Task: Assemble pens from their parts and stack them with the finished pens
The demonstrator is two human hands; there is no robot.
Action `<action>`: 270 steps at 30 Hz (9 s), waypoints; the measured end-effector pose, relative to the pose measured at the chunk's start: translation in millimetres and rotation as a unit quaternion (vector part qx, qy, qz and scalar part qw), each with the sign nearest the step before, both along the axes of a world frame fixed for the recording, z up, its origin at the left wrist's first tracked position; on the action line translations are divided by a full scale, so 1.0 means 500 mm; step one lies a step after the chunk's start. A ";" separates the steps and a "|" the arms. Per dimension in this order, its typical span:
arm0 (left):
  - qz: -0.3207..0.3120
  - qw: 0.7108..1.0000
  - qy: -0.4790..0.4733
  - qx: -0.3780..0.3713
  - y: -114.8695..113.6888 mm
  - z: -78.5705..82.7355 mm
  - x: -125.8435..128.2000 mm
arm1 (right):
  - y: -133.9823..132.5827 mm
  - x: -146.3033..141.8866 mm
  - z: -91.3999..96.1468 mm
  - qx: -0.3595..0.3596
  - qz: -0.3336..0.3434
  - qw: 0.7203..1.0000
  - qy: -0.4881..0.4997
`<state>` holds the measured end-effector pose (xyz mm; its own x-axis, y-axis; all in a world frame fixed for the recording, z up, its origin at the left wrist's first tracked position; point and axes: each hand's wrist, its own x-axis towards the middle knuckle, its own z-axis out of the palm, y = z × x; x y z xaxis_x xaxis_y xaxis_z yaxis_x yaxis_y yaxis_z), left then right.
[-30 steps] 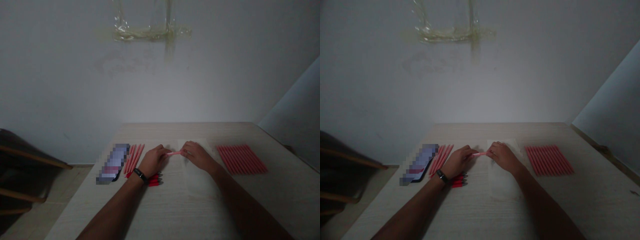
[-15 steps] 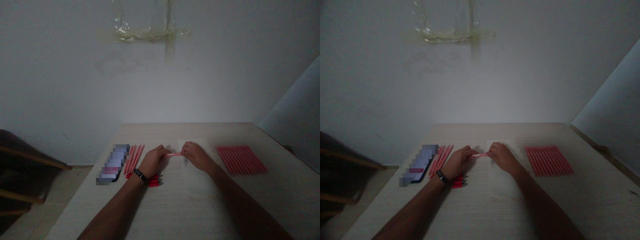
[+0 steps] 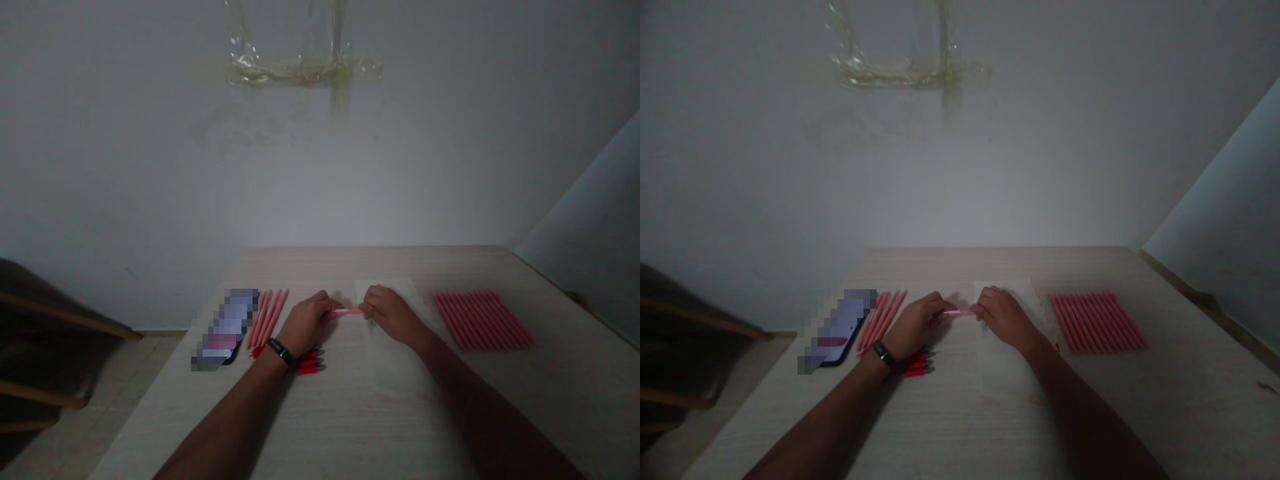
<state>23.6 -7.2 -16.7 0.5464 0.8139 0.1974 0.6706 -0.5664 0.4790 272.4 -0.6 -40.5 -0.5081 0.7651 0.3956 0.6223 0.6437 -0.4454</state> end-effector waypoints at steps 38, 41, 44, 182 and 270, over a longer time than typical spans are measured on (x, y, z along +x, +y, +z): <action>0.104 0.816 -0.529 -0.208 0.006 -0.012 0.017 | -0.028 -0.020 0.025 -0.090 0.027 0.970 0.226; 0.099 0.796 -0.554 -0.223 0.004 -0.015 0.019 | -0.028 -0.022 0.022 -0.086 0.034 0.967 0.237; 0.096 0.789 -0.561 -0.231 0.003 -0.014 0.023 | -0.030 -0.030 0.016 -0.107 0.061 0.962 0.243; 0.097 0.816 -0.522 -0.229 -0.012 -0.018 0.044 | -0.006 -0.035 0.011 -0.215 -0.050 0.874 0.433; 0.307 0.927 0.214 -0.006 0.052 -0.014 -0.119 | -0.001 0.043 -0.008 -0.110 -0.026 0.993 -0.034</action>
<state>-35.9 18.9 -23.9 0.0051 0.9983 0.0573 0.9951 -0.0107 0.0979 293.6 -1.0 -44.7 -0.4849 0.8553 0.1825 0.6855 0.5013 -0.5279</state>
